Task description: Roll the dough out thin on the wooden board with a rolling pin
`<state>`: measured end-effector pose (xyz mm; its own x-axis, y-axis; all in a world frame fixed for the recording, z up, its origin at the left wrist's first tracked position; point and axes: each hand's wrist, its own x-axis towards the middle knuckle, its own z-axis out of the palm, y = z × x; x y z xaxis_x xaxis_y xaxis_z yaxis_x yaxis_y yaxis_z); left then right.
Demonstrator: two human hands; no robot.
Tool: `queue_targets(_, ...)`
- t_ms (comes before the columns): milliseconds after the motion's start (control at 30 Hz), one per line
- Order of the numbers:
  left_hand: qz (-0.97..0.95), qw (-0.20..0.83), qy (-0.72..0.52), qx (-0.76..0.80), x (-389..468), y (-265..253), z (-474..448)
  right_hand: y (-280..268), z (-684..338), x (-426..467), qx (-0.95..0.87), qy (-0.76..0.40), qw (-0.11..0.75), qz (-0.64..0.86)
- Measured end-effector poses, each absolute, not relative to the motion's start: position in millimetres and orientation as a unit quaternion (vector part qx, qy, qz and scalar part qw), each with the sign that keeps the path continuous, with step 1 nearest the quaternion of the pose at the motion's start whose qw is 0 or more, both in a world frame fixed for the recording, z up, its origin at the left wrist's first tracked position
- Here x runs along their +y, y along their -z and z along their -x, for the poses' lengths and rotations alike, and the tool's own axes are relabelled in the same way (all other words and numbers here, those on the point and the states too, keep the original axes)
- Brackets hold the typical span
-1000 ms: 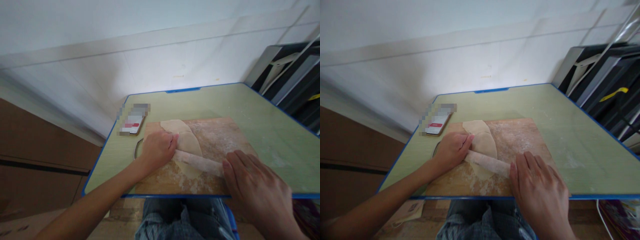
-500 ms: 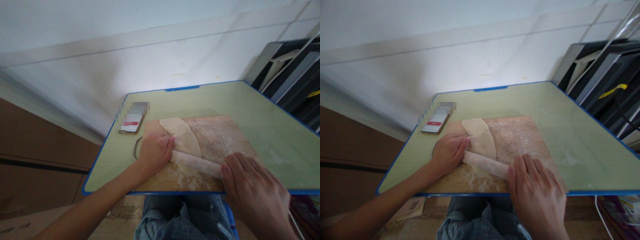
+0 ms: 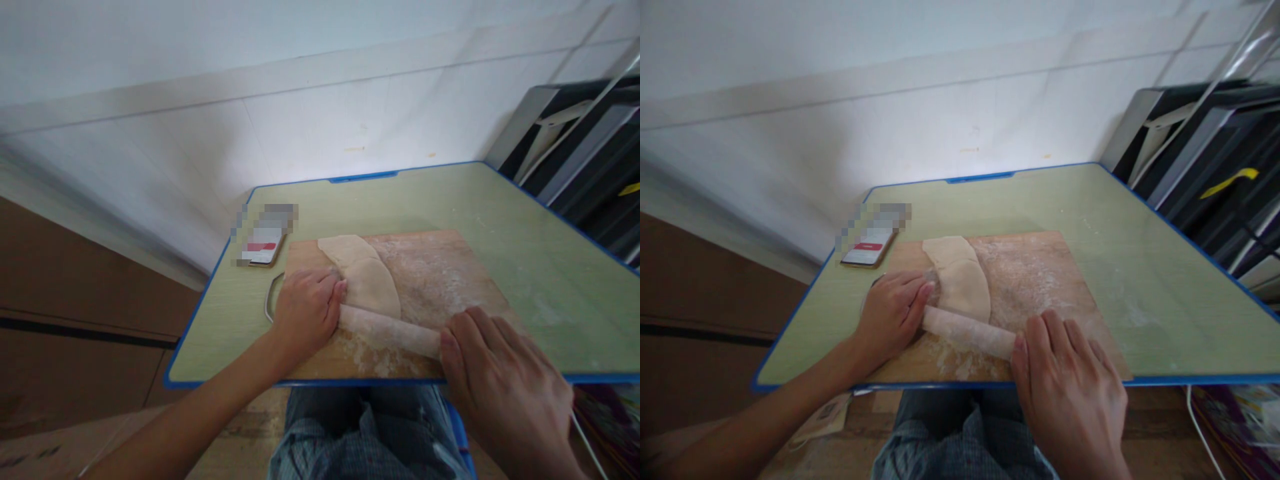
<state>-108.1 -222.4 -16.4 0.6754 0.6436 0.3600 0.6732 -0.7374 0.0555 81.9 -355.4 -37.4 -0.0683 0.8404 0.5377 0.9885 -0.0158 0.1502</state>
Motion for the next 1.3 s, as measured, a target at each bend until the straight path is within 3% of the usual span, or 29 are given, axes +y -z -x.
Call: queue_targets(1300,0.912,0.106,0.206,-0.339,-257.3,19.5,122.7,49.2,-80.4,-365.6,-0.695,0.241,0.151,0.66)
